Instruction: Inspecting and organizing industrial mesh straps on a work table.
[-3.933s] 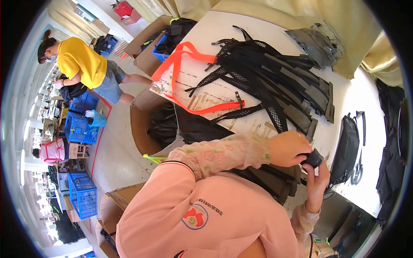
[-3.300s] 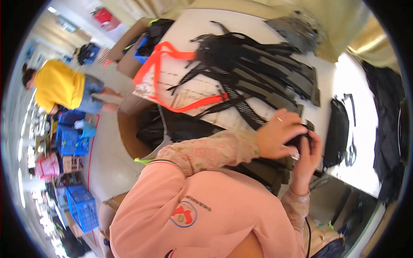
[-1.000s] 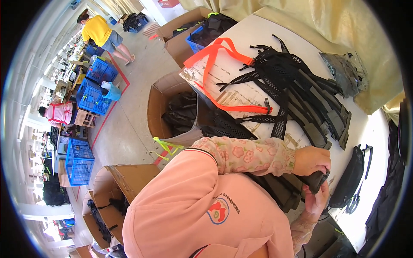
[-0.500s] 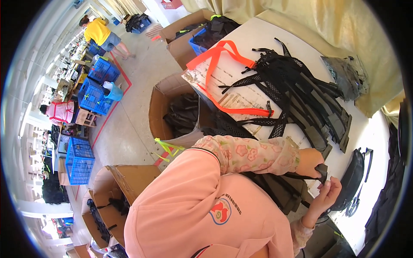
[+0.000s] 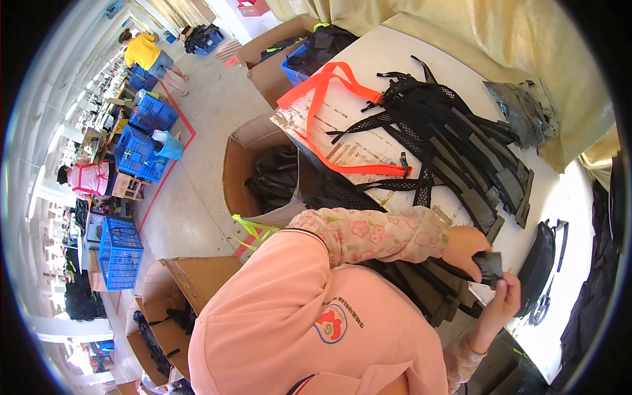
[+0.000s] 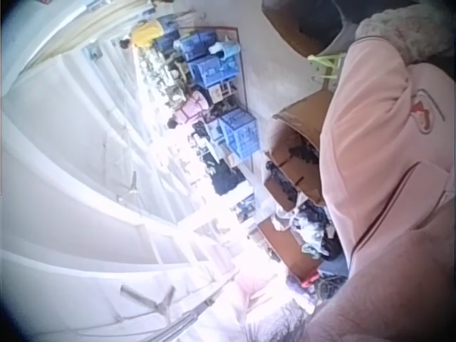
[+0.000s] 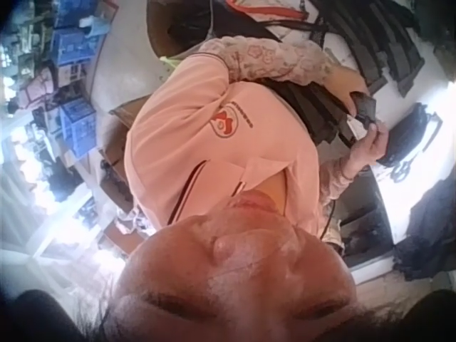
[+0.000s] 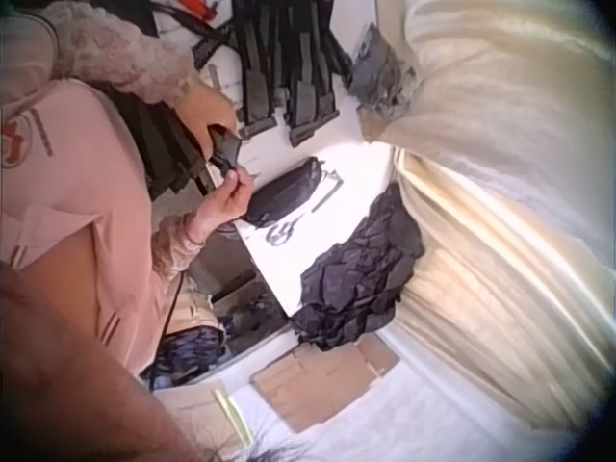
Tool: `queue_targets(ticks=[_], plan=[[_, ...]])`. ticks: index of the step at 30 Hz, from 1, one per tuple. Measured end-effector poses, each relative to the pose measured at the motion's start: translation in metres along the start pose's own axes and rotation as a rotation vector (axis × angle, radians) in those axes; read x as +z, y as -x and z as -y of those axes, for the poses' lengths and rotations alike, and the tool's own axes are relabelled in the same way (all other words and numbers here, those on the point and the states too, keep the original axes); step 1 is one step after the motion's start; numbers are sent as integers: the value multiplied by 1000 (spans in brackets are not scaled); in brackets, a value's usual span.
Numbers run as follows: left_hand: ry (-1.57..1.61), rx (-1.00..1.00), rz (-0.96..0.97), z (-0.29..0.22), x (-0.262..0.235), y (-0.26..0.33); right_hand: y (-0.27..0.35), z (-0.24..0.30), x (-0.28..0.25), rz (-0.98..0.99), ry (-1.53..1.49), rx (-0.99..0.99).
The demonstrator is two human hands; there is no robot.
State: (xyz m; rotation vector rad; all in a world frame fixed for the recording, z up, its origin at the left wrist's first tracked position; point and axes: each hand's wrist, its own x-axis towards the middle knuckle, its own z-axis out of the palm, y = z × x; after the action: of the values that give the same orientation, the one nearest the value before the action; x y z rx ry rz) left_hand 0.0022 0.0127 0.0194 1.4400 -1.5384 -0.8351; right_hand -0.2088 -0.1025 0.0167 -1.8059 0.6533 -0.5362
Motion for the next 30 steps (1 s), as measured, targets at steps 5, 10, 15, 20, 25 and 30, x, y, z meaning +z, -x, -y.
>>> queue_targets(ticks=[5, 10, 15, 20, 25, 30], plan=[[-305, -38, 62, 17, -17, 14, 8, 1, -44, -454, -360, -316], [-407, -116, -6, -10, -98, 44, 33, -46, -129, -842, 551, -420], [-396, -225, 305, -32, -137, 97, 49, 9, -91, -50, 131, 411], [-788, -472, 645, 14, -82, 135, 18, -32, -59, 131, 635, 152], [-520, -274, 362, 13, -44, 102, -66, -59, -7, 29, 263, 108], [-445, -178, 308, 20, -8, 65, -118, -100, 33, -236, 690, -82]])
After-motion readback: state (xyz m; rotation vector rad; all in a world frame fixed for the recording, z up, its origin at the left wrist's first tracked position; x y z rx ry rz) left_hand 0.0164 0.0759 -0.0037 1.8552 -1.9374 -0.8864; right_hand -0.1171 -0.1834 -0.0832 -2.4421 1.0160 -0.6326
